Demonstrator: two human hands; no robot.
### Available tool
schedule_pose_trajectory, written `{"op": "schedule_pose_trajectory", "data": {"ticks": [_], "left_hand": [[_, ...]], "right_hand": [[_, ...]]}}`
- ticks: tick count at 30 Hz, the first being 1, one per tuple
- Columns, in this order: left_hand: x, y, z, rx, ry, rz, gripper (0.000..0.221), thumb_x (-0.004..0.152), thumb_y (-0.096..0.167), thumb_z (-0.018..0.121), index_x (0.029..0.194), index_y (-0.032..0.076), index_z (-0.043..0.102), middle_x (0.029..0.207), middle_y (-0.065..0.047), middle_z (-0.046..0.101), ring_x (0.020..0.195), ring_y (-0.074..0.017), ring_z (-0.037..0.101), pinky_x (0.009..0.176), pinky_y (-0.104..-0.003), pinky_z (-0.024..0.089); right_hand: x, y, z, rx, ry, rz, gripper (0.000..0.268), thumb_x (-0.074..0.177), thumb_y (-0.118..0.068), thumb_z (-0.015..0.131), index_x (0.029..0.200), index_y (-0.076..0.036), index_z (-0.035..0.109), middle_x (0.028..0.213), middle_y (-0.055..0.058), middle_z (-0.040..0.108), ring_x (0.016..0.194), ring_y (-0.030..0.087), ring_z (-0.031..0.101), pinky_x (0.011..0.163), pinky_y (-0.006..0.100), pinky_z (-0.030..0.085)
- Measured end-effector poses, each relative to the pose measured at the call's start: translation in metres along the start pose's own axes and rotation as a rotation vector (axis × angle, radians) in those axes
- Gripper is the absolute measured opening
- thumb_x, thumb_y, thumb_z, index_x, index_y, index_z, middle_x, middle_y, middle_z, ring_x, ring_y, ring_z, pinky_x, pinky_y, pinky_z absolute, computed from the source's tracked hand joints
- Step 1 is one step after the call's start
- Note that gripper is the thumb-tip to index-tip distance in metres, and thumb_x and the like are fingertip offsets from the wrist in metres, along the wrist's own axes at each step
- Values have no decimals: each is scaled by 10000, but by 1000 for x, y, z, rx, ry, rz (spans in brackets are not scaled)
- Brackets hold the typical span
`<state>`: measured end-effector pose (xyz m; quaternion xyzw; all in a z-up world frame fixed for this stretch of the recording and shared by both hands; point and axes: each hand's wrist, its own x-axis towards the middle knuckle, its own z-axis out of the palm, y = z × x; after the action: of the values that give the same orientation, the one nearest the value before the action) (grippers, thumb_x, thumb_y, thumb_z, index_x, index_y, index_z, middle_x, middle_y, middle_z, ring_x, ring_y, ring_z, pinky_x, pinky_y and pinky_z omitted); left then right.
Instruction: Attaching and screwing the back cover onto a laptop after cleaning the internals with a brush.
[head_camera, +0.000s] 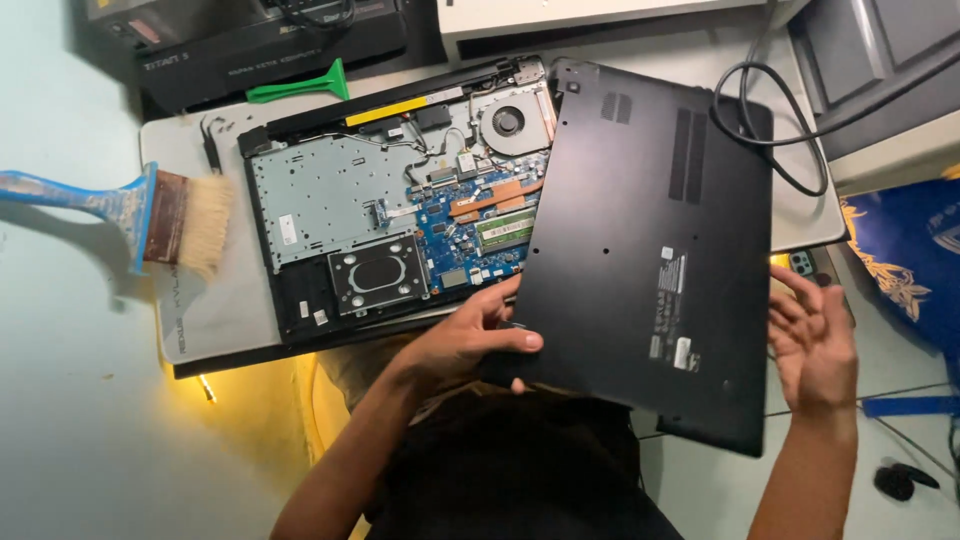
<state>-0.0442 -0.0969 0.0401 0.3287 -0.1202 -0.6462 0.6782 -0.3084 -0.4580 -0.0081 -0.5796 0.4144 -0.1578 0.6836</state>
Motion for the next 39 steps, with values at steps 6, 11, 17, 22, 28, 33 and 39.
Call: {"op": "schedule_pose_trajectory", "data": {"ticks": [6, 11, 17, 22, 28, 33, 39], "left_hand": [[-49, 49, -33, 372, -42, 23, 773, 1061, 188, 793, 1758, 25, 500, 1708, -159, 649, 1457, -282, 715, 1241, -407, 605], [-86, 76, -90, 2, 200, 41, 705, 1058, 249, 753, 1649, -95, 584, 1540, -299, 700, 1170, -423, 832, 620, -404, 783], [-132, 101, -144, 38, 549, 262, 717, 1123, 473, 576, 1683, 26, 594, 1080, -211, 738, 885, -374, 790, 759, -391, 638], [-145, 109, -160, 144, 781, 380, 626, 1117, 292, 693, 1706, 120, 568, 1049, 22, 523, 753, -194, 696, 725, -296, 520], [-146, 144, -181, 459, 992, 368, 639, 1111, 229, 750, 1713, 235, 538, 1200, -45, 623, 828, -86, 495, 781, -219, 501], [-127, 161, -198, 1106, 1116, 70, 887, 1076, 608, 730, 1743, 215, 296, 1397, -160, 707, 1021, -274, 695, 1001, -440, 540], [-124, 181, -173, 1004, 1156, 72, 628, 1042, 569, 741, 1419, 178, 426, 1170, -33, 806, 1028, -224, 744, 938, -417, 535]], "right_hand": [[35, 0, 69, 561, -265, 103, 438, 1191, -311, 662, 1572, -113, 748, 1396, 139, 873, 1002, 224, 891, 751, 257, 705], [5, 2, 116, 517, -169, 28, 474, 1203, -90, 539, 1674, -122, 581, 1546, 120, 768, 1239, 177, 777, 1153, 312, 638], [-46, 19, 172, 575, -263, -100, 733, 1187, -93, 643, 1857, -164, 354, 1585, 89, 701, 1125, 155, 785, 867, 274, 715], [-83, 32, 224, 450, -247, -100, 891, 1148, -67, 559, 1923, -201, 139, 1851, 222, 464, 1436, 397, 647, 1032, 613, 637], [-89, 67, 244, 426, -298, 30, 602, 1169, -67, 609, 1722, -131, 380, 1455, 163, 735, 1118, 351, 819, 950, 677, 730], [-93, 60, 257, 395, -300, -84, 552, 1193, -91, 618, 1691, -130, 385, 1496, 196, 678, 1090, 425, 802, 806, 586, 751], [-76, 65, 253, 309, -180, -65, 491, 1163, -127, 703, 1598, -170, 480, 1386, 53, 694, 972, 139, 738, 628, 372, 762]]}}
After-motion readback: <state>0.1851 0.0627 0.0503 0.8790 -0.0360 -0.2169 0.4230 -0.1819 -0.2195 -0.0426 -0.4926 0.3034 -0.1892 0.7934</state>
